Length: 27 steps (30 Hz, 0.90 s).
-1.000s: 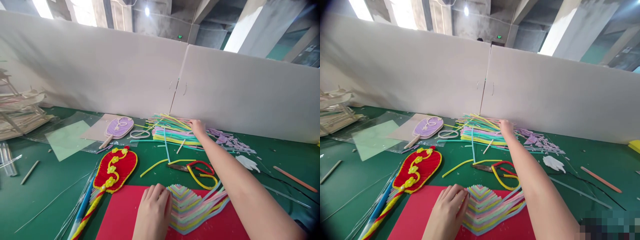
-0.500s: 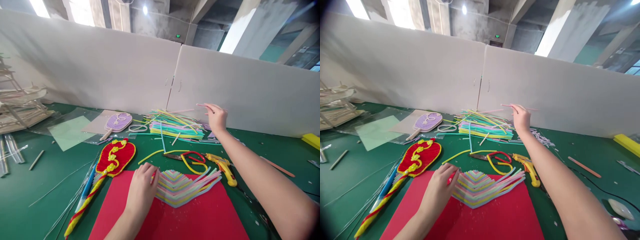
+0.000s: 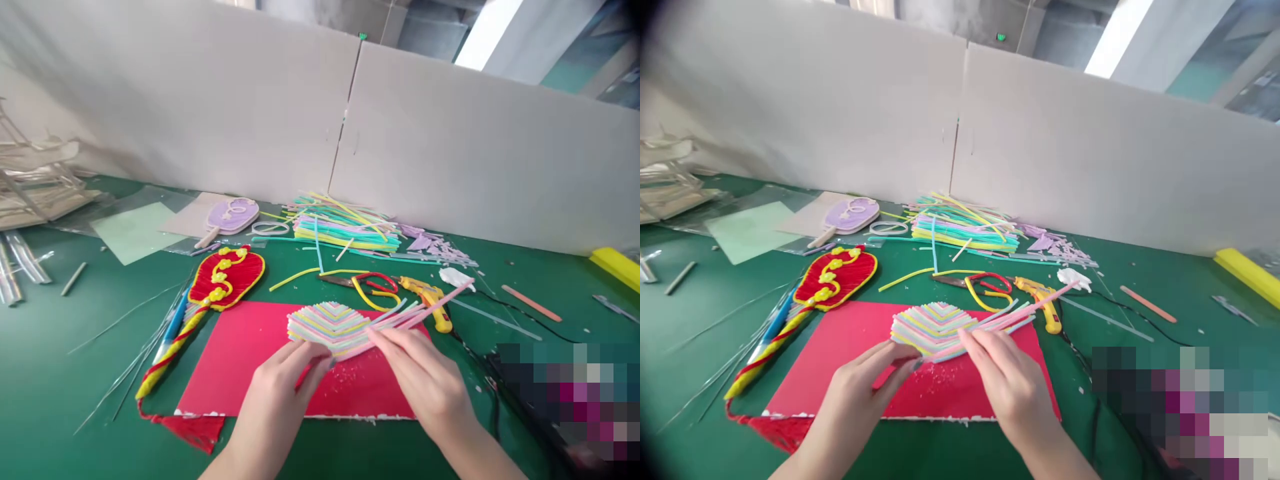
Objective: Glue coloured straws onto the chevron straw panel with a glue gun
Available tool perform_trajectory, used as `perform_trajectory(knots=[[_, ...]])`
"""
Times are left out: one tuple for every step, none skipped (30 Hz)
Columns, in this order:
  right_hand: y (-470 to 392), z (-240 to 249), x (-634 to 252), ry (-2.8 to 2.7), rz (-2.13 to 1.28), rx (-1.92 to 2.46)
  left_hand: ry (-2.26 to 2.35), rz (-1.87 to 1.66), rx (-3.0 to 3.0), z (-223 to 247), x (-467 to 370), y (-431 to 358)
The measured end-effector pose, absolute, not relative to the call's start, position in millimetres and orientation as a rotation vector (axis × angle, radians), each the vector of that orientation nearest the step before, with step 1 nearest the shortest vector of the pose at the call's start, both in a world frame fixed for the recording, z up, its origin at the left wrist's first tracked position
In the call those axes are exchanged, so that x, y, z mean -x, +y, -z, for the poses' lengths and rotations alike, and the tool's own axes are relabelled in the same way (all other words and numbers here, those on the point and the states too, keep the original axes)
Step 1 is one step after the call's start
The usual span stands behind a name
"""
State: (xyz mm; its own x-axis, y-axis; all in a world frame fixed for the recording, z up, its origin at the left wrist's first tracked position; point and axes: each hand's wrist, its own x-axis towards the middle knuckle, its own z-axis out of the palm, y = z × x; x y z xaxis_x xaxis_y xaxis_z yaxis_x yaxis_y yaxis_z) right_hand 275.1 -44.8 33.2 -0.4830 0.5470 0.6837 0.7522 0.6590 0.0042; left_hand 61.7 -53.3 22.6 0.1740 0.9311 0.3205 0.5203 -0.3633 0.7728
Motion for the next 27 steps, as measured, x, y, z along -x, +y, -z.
perform_trajectory(knots=[[-52, -27, -274, -2.212, 0.359, 1.018, 1.332, -1.083, -1.958, -20, -58, -56], [-59, -22, -273, -2.203, 0.332, 1.035, 1.309, -1.065, -1.951, -18, -55, -57], [-64, -17, -271, -2.196, 0.316, 1.046, 1.297, -1.035, -1.937, -17, -52, -59], [-68, -14, -269, -2.189, 0.301, 1.056, 1.297, -0.997, -1.916, -16, -50, -60], [-71, -12, -266, -2.180, 0.294, 1.067, 1.301, -0.959, -1.891, -15, -49, -62], [-73, -10, -263, -2.173, 0.286, 1.076, 1.302, -0.924, -1.867, -14, -49, -64], [-74, -9, -261, -2.172, 0.277, 1.086, 1.301, -0.892, -1.847, -13, -49, -66], [-74, -9, -259, -2.176, 0.272, 1.096, 1.294, -0.866, -1.835, -12, -50, -68], [-74, -9, -257, -2.185, 0.269, 1.104, 1.290, -0.848, -1.832, -11, -52, -69], [-74, -9, -256, -2.199, 0.269, 1.109, 1.291, -0.835, -1.837, -10, -53, -70], [-73, -8, -255, -2.214, 0.273, 1.108, 1.296, -0.831, -1.849, -8, -53, -69], [-72, -8, -256, -2.225, 0.282, 1.103, 1.301, -0.834, -1.868, -7, -53, -68], [-71, -8, -257, -2.229, 0.290, 1.100, 1.301, -0.844, -1.894, -5, -51, -66], [-70, -7, -259, -2.231, 0.291, 1.099, 1.298, -0.858, -1.926, -5, -49, -64], [-68, -7, -262, -2.231, 0.283, 1.101, 1.296, -0.874, -1.962, -5, -46, -61], [-67, -7, -266, -2.235, 0.266, 1.105, 1.300, -0.894, -2.002, -5, -42, -58], [-65, -7, -269, -2.237, 0.242, 1.112, 1.316, -0.918, -2.043, -6, -37, -55], [-64, -7, -273, -2.237, 0.214, 1.119, 1.337, -0.929, -2.080, -8, -32, -52], [-64, -8, -277, -2.233, 0.189, 1.126, 1.354, -0.945, -2.112, -9, -28, -49], [-64, -8, -280, -2.222, 0.173, 1.132, 1.377, -0.936, -2.128, -11, -24, -47], [-64, -8, -282, -2.207, 0.168, 1.140, 1.396, -0.936, -2.140, -13, -21, -45], [-64, -8, -284, -2.194, 0.168, 1.151, 1.422, -0.934, -2.140, -14, -19, -44], [-65, -8, -285, -2.184, 0.173, 1.161, 1.452, -0.933, -2.135, -15, -18, -43], [-66, -8, -285, -2.183, 0.178, 1.170, 1.477, -0.940, -2.131, -16, -17, -42], [-67, -7, -286, -2.186, 0.181, 1.174, 1.500, -0.944, -2.126, -16, -17, -41], [-67, -7, -287, -2.193, 0.181, 1.175, 1.515, -0.946, -2.126, -16, -17, -40], [-68, -6, -288, -2.200, 0.178, 1.172, 1.516, -0.951, -2.132, -16, -16, -39]])
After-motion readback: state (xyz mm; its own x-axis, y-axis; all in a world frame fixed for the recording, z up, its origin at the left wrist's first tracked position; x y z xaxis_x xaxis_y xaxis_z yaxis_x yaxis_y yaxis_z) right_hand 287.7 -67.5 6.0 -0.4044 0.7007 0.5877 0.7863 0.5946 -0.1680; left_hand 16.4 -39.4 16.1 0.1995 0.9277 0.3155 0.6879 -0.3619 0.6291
